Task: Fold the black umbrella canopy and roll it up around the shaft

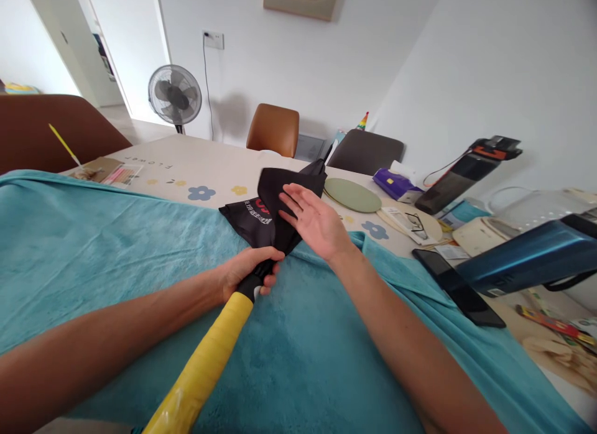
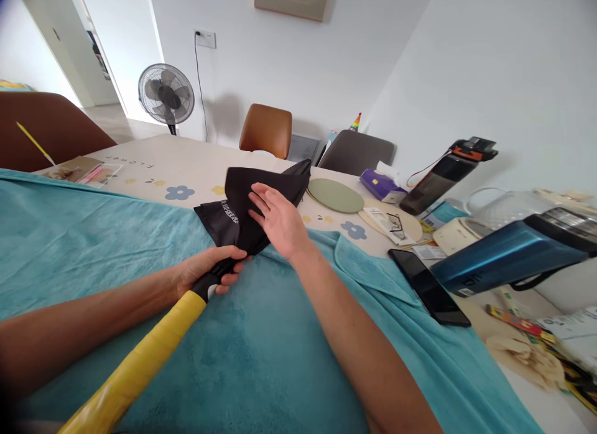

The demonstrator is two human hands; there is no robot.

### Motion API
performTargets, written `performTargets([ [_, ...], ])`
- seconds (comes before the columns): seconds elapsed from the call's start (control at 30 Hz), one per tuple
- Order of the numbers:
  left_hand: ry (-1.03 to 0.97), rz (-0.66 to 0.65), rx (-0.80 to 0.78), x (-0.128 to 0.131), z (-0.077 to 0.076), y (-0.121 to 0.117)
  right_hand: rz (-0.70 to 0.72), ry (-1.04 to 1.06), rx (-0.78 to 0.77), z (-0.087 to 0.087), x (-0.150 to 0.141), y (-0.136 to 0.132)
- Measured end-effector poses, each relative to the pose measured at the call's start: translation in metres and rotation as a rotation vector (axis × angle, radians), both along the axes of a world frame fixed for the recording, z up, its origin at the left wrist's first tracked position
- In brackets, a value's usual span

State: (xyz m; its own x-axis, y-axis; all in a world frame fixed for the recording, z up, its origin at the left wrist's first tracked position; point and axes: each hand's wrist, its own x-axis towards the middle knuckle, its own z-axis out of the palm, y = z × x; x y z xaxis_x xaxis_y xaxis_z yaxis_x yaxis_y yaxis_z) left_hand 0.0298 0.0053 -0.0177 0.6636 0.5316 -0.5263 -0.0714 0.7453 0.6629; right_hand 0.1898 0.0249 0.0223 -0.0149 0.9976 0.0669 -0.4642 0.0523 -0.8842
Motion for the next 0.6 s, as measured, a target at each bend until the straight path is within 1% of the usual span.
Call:
performTargets([
  [0.07, -0.025, -0.005, -0.032, -0.001, -0.001, 0.002, 0.015, -0.030, 0.018, 0.000, 0.004, 0.000],
  [0.13, -0.051, -0.008, -0.048, -0.001, -0.001, 0.002, -0.055, -0.031, 0.023, 0.000, 0.016, 0.003],
  [0.2, -0.074, -0.008, -0.063, -0.002, -0.001, 0.003, -0.190, -0.031, -0.006, -0.003, 0.031, 0.008],
  [0.3, -0.121, -0.006, -0.098, -0.003, 0.000, 0.004, -0.437, -0.089, -0.110, -0.013, 0.053, 0.018],
  [0.33, -0.152, -0.008, -0.117, -0.004, 0.001, 0.006, -0.497, -0.107, -0.153, -0.017, 0.058, 0.020],
  [0.37, -0.192, -0.010, -0.139, -0.005, 0.002, 0.007, -0.527, -0.113, -0.202, -0.021, 0.061, 0.022],
  [0.43, -0.281, -0.016, -0.187, -0.007, 0.005, 0.010, -0.502, -0.085, -0.306, -0.030, 0.062, 0.026],
  [0.5, -0.352, -0.021, -0.231, -0.009, 0.008, 0.013, -0.398, -0.024, -0.388, -0.037, 0.056, 0.027],
  [0.6, -0.418, -0.021, -0.272, -0.011, 0.011, 0.014, -0.262, 0.037, -0.413, -0.043, 0.040, 0.026],
])
